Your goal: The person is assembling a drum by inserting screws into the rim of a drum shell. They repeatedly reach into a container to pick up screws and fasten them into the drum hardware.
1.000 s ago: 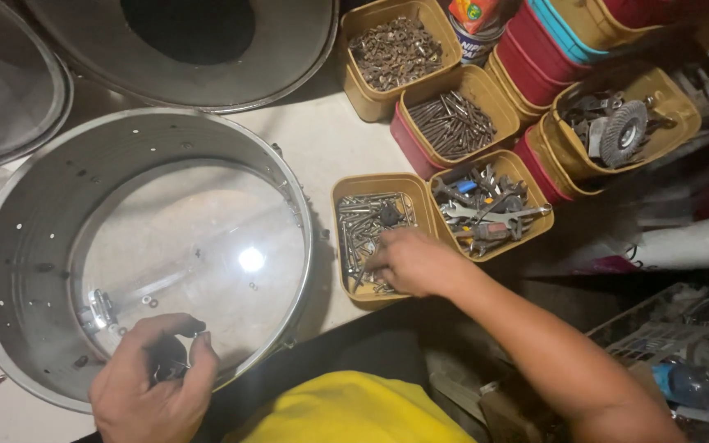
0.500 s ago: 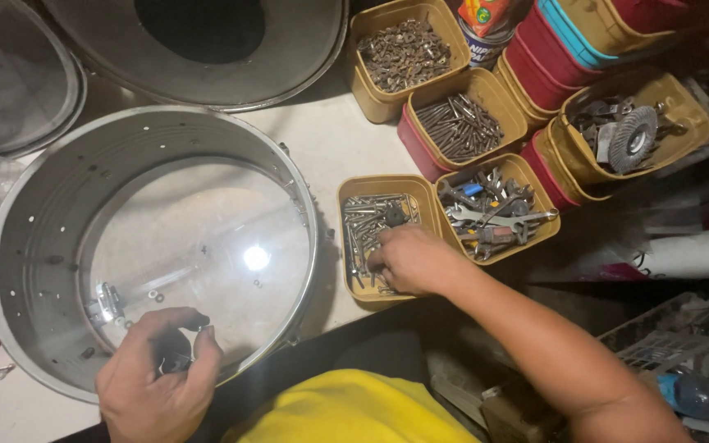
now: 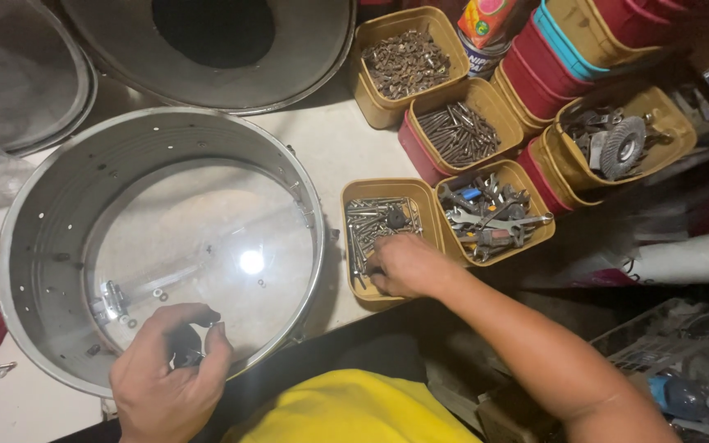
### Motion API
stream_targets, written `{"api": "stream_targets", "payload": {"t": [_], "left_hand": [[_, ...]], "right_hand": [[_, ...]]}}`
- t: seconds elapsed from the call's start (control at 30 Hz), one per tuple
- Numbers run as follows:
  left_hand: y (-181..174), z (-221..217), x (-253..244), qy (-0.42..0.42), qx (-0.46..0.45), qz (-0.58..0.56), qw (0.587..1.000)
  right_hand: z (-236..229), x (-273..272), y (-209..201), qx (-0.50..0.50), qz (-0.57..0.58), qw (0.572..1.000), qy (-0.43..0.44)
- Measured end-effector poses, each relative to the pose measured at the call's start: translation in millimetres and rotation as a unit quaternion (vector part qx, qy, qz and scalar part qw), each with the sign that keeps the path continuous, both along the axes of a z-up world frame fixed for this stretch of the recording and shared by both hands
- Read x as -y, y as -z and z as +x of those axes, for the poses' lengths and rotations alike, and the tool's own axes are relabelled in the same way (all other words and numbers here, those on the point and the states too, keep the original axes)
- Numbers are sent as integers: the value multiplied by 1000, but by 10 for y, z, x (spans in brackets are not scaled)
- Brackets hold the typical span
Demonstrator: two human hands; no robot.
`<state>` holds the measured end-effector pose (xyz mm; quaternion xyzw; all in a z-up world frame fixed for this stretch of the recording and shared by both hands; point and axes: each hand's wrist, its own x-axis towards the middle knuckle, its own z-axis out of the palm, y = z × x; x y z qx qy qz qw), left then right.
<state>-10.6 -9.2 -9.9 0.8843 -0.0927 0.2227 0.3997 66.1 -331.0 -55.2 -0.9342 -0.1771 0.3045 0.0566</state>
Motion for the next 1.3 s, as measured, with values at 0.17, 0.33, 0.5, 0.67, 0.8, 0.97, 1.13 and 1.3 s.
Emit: {"api": "stream_targets", "payload": {"t": [0.17,0.33,0.5,0.67,0.8,0.97,1.13,1.3], "left_hand": [[-29,23,-15,19,25,-1,1000],[-32,23,-28,31,31,-9,999],[-22,31,-40,52,59,-15,997],[-53,45,-58,82,75,-17,994],[-67,54,-56,91,74,-23,993],[-162,84,-50,134,89,-32,986],[-205,82,-34,149,90,-36,984],[-164,89,-55,168,87,-55,980]], "right_hand": [[-9,13,78,5,8,1000,7],[-13,-12,78,9,29,999,37],[-11,-91,85,3,11,998,69],[22,-127,81,12,17,998,60],[60,-70,266,21,-29,999,23],[89,107,152,17,32,990,136],[67,283,-158,117,204,917,321],[59,3,-467,193,412,872,180]]}}
